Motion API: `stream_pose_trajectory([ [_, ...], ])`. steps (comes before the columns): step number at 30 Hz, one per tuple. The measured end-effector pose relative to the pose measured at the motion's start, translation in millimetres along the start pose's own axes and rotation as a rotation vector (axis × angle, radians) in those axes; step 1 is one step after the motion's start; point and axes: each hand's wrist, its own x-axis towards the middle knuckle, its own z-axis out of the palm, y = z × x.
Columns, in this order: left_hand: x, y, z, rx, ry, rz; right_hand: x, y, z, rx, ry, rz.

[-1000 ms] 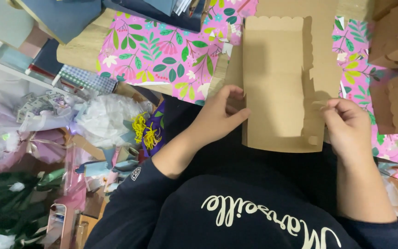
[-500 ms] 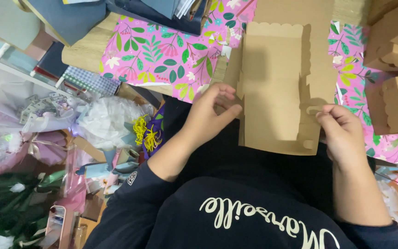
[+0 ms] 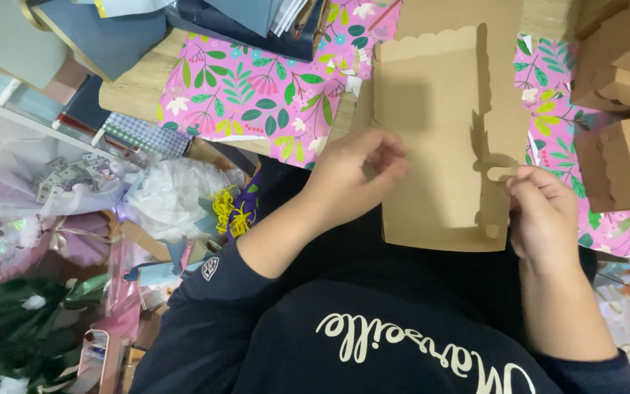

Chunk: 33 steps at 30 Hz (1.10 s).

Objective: Assembling a small cardboard box by folding along pre-scored lines and tucking in tabs at a design station.

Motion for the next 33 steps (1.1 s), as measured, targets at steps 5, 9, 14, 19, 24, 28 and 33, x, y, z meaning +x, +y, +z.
stream_pose_trajectory([
  [5, 49.6, 39.5, -5.4, 0.428, -0.307, -0.031, -1.2, 2.7, 0.3, 0.015, -0.06, 0.003],
  [9, 90.7, 55.5, 7.4, 0.208, -0.518, -0.378, -4.1, 4.4, 5.2, 0.024, -0.051, 0.01],
  [14, 113.9, 41.1, 42.7, 0.145, -0.625, -0.677, -11.2, 7.5, 6.2, -0.076, -0.033, -0.066],
  [19, 117.1, 45.7, 52.7, 0.537, -0.763, -0.428, -17.9, -0.5, 10.1, -0.356, -0.063, -0.111],
  [24, 120.3, 39.4, 66.3, 0.467, -0.827, -0.5, -12.9, 8.7, 13.0, -0.35, -0.071, -0.163],
  [28, 106.6, 18.8, 75.2, 0.35, -0.704, -0.469, -16.0, 8.3, 17.5, -0.358, -0.023, -0.165],
  [33, 94.0, -20.8, 97.9, 0.148, -0.519, -0.396, -16.8, 0.6, 24.8, 0.0, 0.025, -0.03],
])
